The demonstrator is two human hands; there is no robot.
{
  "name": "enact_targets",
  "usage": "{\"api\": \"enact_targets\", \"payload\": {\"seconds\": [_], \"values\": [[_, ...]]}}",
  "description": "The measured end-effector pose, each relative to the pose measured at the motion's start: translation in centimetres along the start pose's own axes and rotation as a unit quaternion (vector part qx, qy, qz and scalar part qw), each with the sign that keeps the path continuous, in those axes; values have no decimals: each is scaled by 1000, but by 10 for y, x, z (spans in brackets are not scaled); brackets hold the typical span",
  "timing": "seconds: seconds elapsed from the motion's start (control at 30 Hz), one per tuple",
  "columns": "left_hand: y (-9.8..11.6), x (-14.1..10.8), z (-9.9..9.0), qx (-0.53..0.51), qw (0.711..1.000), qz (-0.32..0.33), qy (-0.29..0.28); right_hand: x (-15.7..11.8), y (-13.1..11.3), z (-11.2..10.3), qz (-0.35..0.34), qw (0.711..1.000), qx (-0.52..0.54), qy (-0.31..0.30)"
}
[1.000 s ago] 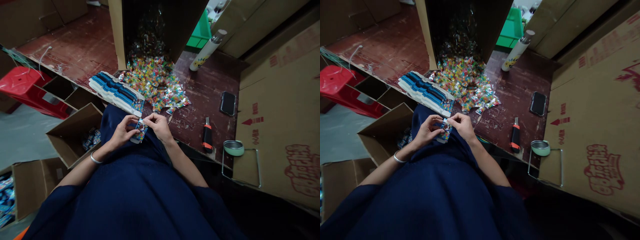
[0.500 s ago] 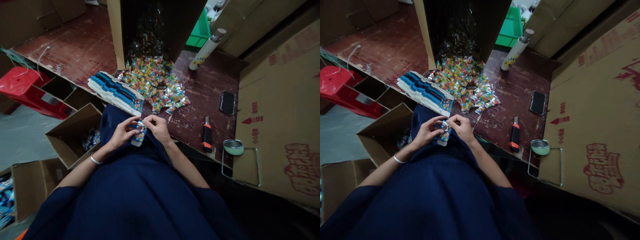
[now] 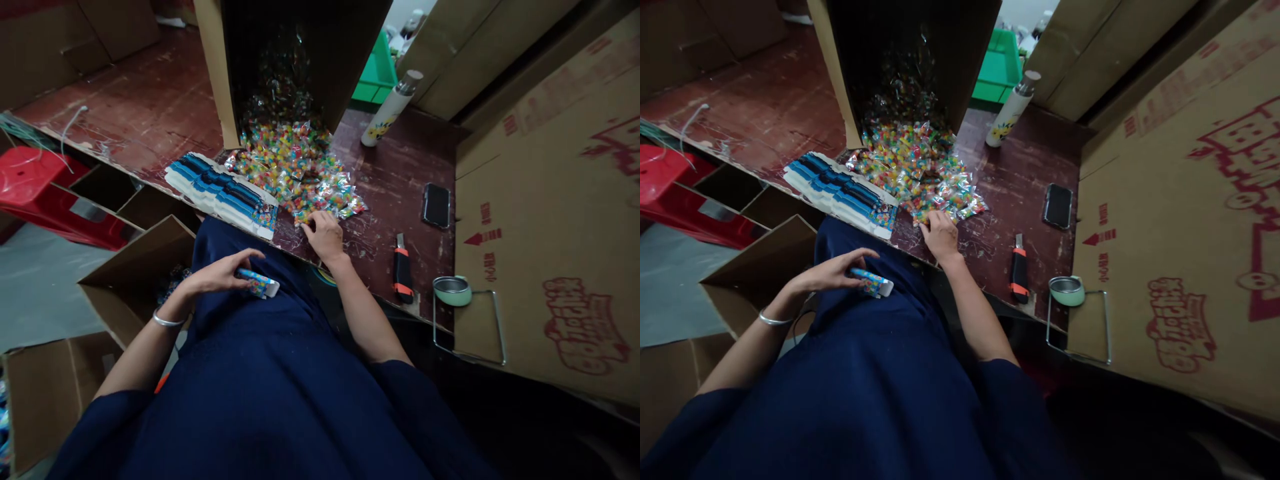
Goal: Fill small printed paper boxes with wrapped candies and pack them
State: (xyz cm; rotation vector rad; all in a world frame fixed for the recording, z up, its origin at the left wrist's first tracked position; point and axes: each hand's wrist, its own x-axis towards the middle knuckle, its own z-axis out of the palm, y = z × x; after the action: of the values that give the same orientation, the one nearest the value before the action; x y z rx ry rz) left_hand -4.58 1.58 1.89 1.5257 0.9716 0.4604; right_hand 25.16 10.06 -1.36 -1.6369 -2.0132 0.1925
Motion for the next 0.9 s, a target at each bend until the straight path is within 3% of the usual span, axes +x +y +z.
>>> {"api": "enact_targets", "payload": {"seconds": [0.13, 0.23, 0.33, 0.47, 0.57, 0.67, 0.77, 0.9], "values": [[1, -8, -11, 30, 996, -11, -79, -3, -3, -10, 32, 994, 43, 92], [-1, 0, 1, -55, 997, -45, -33, -16, -21, -31, 63, 978, 144, 136], [-3, 11, 17, -133, 989, -53, 43, -31, -49, -51, 38, 970, 228, 70], [-1, 15, 29, -163, 983, -25, 85, -42, -76, -61, -22, 976, 215, -17], [2, 14, 34, -182, 978, -7, 102, -41, -84, -58, -96, 980, 170, -35], [6, 13, 40, -201, 968, 27, 148, -42, -86, -51, -136, 968, 207, -28], [11, 12, 46, -218, 955, 60, 191, -52, -86, -41, -67, 946, 315, -32], [14, 10, 52, -221, 951, 85, 200, -71, -87, -25, 44, 904, 421, -57]]}}
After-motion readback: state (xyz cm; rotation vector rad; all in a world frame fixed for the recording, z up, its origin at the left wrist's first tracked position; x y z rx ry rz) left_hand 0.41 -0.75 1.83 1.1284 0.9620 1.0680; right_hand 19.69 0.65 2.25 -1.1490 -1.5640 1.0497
